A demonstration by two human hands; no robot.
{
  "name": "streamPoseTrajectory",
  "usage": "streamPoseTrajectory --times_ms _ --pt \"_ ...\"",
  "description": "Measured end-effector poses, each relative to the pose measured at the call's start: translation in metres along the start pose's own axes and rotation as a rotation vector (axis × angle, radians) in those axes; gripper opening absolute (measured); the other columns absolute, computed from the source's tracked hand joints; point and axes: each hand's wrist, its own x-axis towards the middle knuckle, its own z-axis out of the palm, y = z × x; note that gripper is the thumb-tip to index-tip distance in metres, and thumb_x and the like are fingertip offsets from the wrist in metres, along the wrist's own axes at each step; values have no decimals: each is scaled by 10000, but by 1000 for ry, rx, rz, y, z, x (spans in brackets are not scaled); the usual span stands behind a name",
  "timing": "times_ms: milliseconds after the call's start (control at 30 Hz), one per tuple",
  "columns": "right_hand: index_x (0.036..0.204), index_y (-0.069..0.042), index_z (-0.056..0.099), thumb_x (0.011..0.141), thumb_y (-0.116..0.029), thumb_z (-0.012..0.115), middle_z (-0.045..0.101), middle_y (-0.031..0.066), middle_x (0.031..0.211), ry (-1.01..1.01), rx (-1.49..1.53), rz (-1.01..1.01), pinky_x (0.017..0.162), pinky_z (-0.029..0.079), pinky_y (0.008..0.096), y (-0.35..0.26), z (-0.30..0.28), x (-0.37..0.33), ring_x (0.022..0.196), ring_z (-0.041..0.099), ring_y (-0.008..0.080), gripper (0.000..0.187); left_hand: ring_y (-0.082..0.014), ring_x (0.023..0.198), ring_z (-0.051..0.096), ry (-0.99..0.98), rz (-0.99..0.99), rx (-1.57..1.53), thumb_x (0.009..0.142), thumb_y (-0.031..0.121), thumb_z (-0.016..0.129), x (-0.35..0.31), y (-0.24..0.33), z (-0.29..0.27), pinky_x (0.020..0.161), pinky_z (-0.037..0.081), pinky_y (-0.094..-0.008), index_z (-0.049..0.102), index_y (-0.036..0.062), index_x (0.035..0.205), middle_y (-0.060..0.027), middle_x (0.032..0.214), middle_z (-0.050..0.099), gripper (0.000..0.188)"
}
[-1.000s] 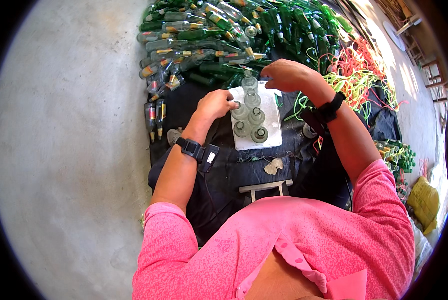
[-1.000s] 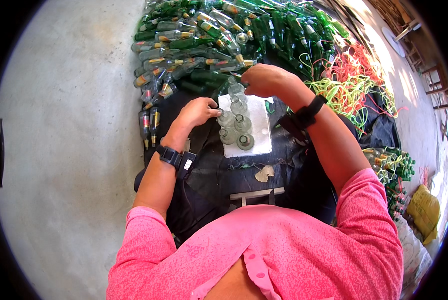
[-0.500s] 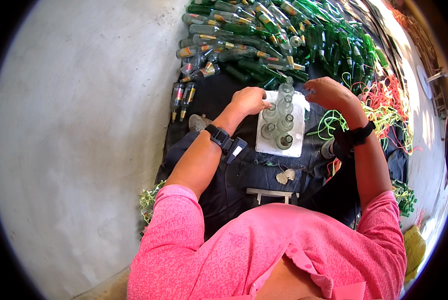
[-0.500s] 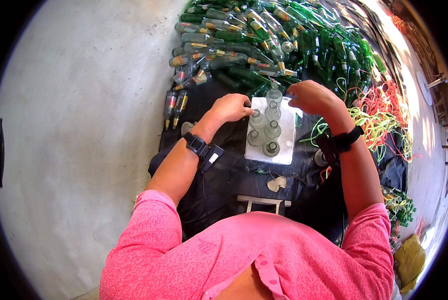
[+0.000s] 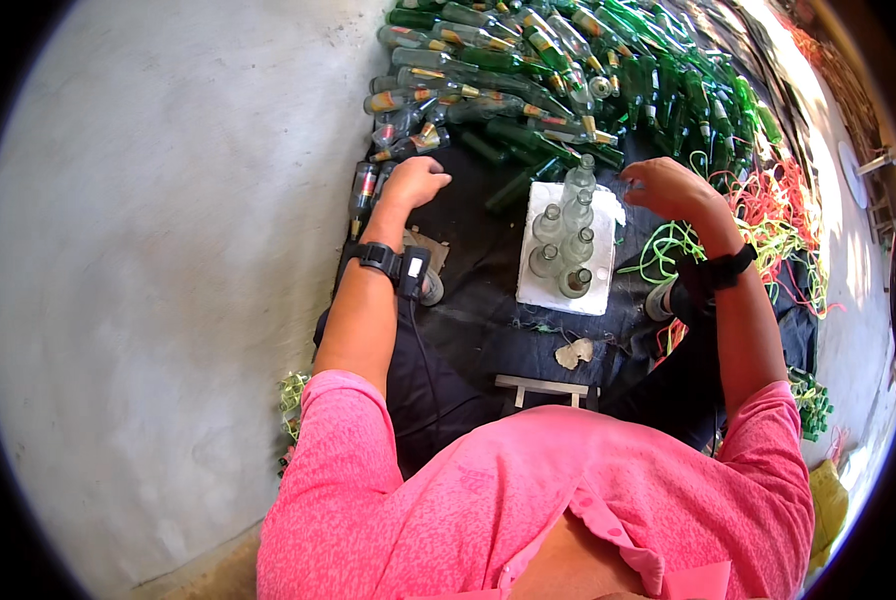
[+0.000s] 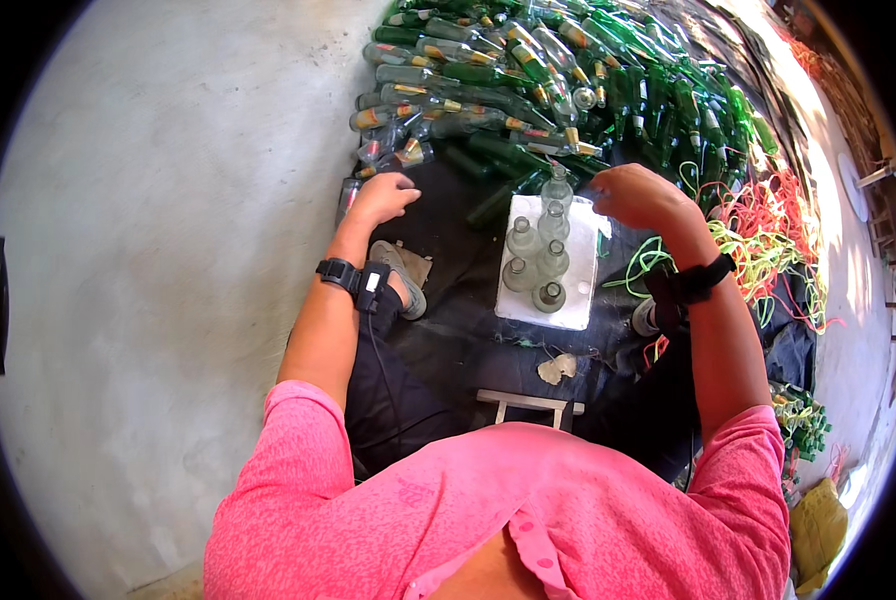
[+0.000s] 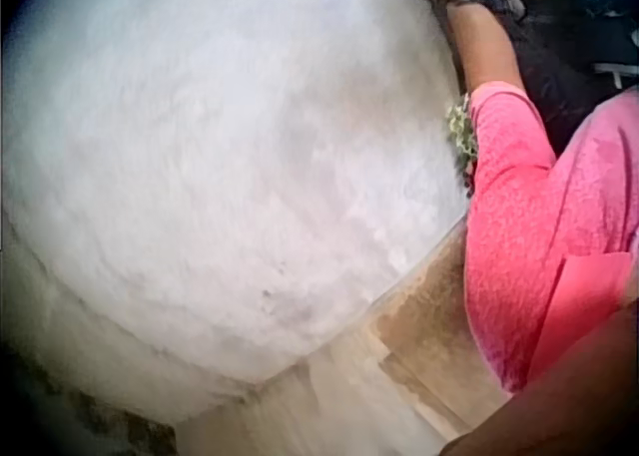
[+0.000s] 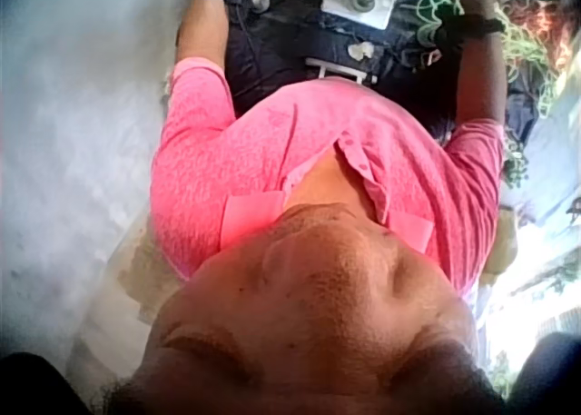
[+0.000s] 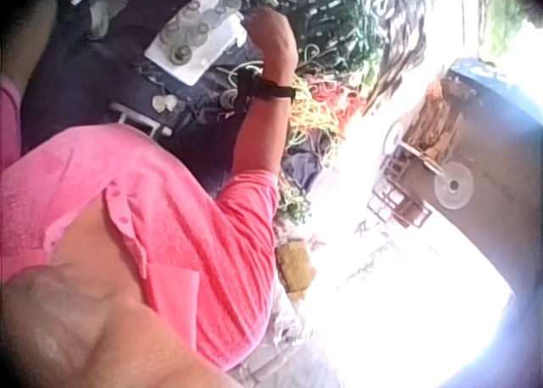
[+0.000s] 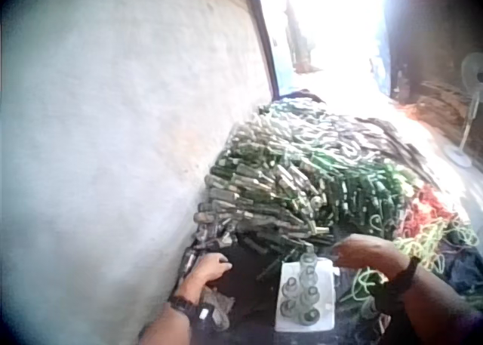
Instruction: The person sits on the floor and assembles a decorative structure using green glass bottles and colorful strings. They pick up bottles one by one, place them on a white foam base, and secure them by threading green string through the necks and tying knots.
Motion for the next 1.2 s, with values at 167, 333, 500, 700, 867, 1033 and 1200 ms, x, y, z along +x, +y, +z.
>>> streamPoseTrajectory --times_ms 167,333,500,700,867,1033,1200 --pt "1118 -17 710 845 -237 674 724 211 1060 60 8 -10 901 534 457 12 9 -1 1028 675 396 353 -180 664 690 -124 -364 -191 921 259 688 -3 -73 -8 520 479 -298 711 20 1119 -50 836 695 311" --pt "1068 -15 715 836 -236 667 721 219 1020 86 20 -43 867 534 480 12 16 6 993 673 417 324 -204 551 643 1 -705 -553 900 170 707 -1 -181 4 480 479 -382 692 13 975 -65 719 664 175" --pt "1058 -11 717 833 -234 688 722 234 979 58 11 -4 848 543 487 20 23 13 957 683 419 318 -210 566 630 82 -710 -631 866 103 743 40 -200 24 508 511 -377 683 -17 992 -78 737 666 184" --pt "1028 -6 684 847 -249 716 688 241 917 58 10 -51 810 524 518 30 28 24 930 650 459 305 -225 654 698 116 -736 -417 808 171 728 66 -217 63 584 554 -382 724 -36 977 -125 824 726 267" --pt "1155 9 688 859 -226 734 705 248 1049 -62 53 200 875 538 476 5 12 16 1008 669 431 381 -275 948 728 22 -789 -186 814 205 746 90 -201 93 836 546 -399 723 -55 1035 -188 1016 743 342" --pt "1206 7 676 852 -200 733 712 225 1064 -118 68 253 873 541 434 -13 1 23 982 696 380 414 -369 1183 663 137 -912 -204 876 123 585 88 -240 104 963 551 -434 695 -53 1194 -256 1251 682 380" --pt "1213 -1 679 856 -168 724 710 193 1136 -99 87 268 919 526 428 -8 1 29 1050 677 369 397 -407 1238 617 216 -1051 -171 925 190 576 99 -298 118 1047 511 -479 614 -3 1314 -254 1362 604 436"
